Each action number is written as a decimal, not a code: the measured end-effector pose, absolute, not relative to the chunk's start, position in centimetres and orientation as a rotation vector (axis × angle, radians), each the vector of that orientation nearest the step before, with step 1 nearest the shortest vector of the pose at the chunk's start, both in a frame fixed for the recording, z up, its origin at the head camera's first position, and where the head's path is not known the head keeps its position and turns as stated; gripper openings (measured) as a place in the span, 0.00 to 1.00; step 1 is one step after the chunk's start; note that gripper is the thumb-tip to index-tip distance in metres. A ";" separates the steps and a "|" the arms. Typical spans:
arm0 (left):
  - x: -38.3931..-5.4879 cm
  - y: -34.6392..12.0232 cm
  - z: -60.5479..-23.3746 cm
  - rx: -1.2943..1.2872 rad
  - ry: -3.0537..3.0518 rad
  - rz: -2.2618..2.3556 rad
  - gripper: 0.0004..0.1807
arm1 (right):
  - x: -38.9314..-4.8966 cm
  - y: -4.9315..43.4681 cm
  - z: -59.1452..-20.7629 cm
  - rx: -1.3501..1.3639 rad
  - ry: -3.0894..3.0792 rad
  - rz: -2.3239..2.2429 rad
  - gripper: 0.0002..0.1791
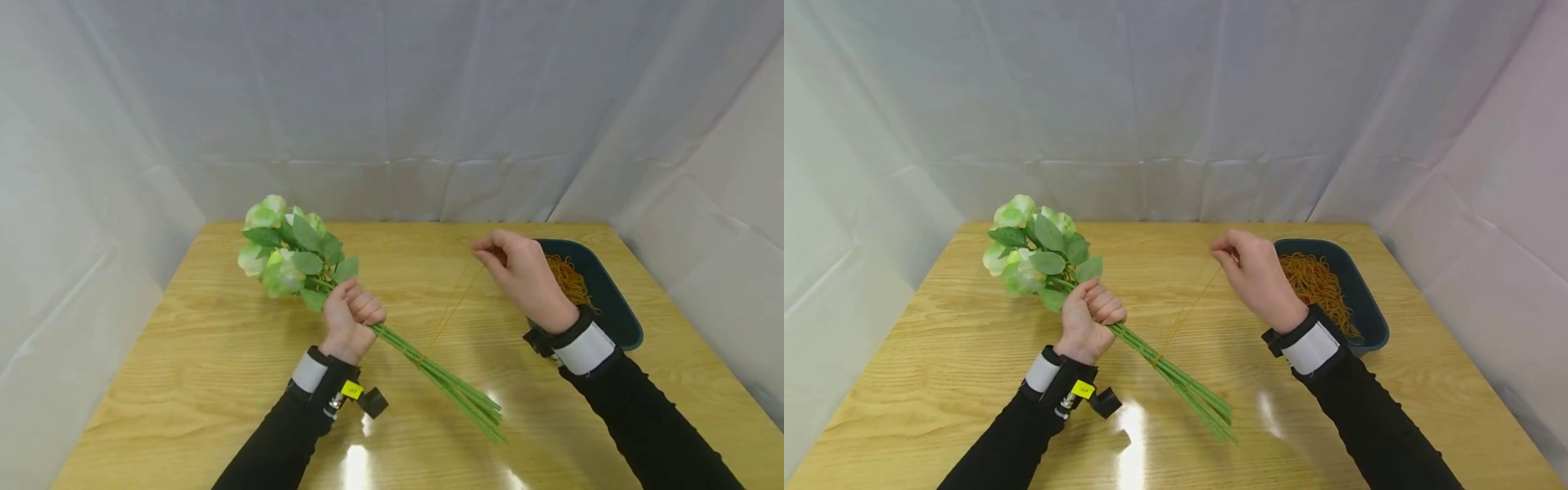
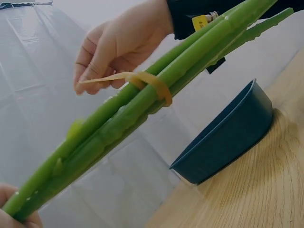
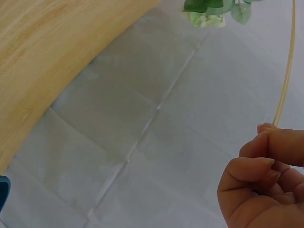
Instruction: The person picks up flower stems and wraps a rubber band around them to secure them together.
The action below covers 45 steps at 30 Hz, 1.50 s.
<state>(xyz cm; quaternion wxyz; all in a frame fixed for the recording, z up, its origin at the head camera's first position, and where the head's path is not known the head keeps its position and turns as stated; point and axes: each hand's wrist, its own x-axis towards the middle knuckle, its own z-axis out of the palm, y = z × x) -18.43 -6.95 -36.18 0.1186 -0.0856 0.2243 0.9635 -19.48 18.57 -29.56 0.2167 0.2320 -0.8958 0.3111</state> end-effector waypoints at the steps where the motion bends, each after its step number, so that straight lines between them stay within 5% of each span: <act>1: -18.4 -7.0 -36.2 -0.251 0.641 2.820 0.32 | -19.6 18.6 -29.9 0.644 -2.490 0.846 0.05; 16: -18.1 -7.6 -34.8 -0.189 0.331 2.843 0.29 | -19.7 17.4 -34.9 0.680 -2.624 0.775 0.04; 34: -18.1 -8.6 -33.9 -0.227 -0.120 2.922 0.29 | -14.8 13.2 -39.2 0.876 -2.362 0.744 0.04; 39: -18.1 -8.6 -33.9 -0.272 -0.199 2.941 0.30 | -13.2 11.2 -39.7 0.777 -2.379 0.628 0.10; 45: -18.1 -8.3 -33.8 -0.369 -0.138 3.089 0.28 | -11.4 9.1 -40.0 0.609 -2.658 0.808 0.02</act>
